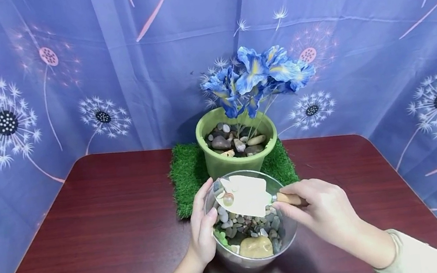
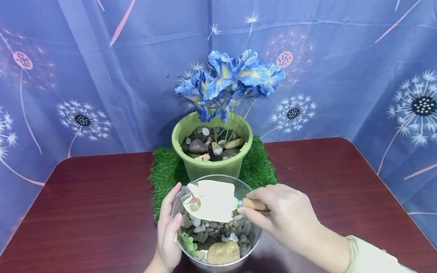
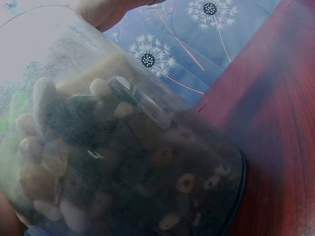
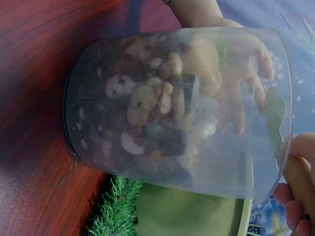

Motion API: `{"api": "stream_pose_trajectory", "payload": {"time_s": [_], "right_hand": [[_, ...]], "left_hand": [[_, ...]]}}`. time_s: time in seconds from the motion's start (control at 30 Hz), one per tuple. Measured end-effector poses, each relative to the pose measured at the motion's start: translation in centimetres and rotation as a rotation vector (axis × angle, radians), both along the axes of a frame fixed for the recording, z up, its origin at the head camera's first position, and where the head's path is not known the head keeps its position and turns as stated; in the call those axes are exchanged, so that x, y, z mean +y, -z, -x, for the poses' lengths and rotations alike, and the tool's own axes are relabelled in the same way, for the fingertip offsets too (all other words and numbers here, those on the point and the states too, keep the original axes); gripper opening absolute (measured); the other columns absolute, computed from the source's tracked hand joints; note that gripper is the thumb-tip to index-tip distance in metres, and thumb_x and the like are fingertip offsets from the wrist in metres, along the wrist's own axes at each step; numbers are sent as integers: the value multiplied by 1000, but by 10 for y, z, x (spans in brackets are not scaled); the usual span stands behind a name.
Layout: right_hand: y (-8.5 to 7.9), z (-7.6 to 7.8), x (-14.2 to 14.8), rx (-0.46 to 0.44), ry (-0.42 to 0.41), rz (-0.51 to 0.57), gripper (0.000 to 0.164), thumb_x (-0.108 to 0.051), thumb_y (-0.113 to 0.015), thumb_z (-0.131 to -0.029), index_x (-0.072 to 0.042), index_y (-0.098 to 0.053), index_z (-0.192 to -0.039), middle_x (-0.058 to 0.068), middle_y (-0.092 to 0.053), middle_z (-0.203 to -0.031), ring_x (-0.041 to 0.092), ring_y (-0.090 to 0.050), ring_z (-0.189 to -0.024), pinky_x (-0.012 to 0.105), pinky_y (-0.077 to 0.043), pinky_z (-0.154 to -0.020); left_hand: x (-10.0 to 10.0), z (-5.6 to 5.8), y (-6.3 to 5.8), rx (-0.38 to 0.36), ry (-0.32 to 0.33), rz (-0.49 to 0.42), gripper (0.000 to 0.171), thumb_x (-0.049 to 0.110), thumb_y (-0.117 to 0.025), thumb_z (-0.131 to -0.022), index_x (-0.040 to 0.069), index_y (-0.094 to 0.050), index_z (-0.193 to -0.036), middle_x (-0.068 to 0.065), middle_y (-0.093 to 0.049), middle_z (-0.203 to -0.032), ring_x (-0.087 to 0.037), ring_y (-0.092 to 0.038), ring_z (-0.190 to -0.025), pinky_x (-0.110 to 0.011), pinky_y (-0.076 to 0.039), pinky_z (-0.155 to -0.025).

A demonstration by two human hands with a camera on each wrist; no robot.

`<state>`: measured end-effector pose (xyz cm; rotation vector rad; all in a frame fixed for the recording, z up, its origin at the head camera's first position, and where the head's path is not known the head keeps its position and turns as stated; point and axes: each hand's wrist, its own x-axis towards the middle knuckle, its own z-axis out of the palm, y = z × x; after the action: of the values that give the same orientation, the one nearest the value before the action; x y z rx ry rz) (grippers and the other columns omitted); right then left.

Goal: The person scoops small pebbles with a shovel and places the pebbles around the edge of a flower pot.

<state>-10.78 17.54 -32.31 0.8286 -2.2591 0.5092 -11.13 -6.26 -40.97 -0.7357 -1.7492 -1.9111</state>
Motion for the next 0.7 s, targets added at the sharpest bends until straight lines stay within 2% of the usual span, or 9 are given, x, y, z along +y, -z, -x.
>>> {"api": "stream_pose_trajectory", "payload": {"time_s": [0.33, 0.57, 0.7], "right_hand": [[5, 1, 5, 17, -18, 68, 26, -41, -74, -77, -17, -72, -86, -8, -68, -72, 10, -61, -64, 27, -48, -56], [12, 5, 6, 81, -64, 167, 39, -52, -60, -85, -16, -74, -86, -11, -68, -71, 4, -57, -60, 18, -44, -53], [12, 6, 7, 77, -66, 165, 39, -52, -60, -85, -15, -74, -85, -11, -67, -70, 3, -56, -60, 18, -44, -53]], "left_hand": [[0, -1, 3, -17, 2, 1, 55, 2, -30, -88, -11, -25, -141, -39, -35, -138, -4, -37, -134, -16, -30, -110], [1, -1, 1, -11, -10, 7, 55, 2, -30, -88, -10, -26, -141, -35, -37, -138, -10, -39, -134, -17, -30, -110], [0, -1, 1, 3, -2, 4, 55, 1, -30, -88, -10, -26, -141, -35, -40, -137, -7, -39, -133, -17, -31, -110]]}}
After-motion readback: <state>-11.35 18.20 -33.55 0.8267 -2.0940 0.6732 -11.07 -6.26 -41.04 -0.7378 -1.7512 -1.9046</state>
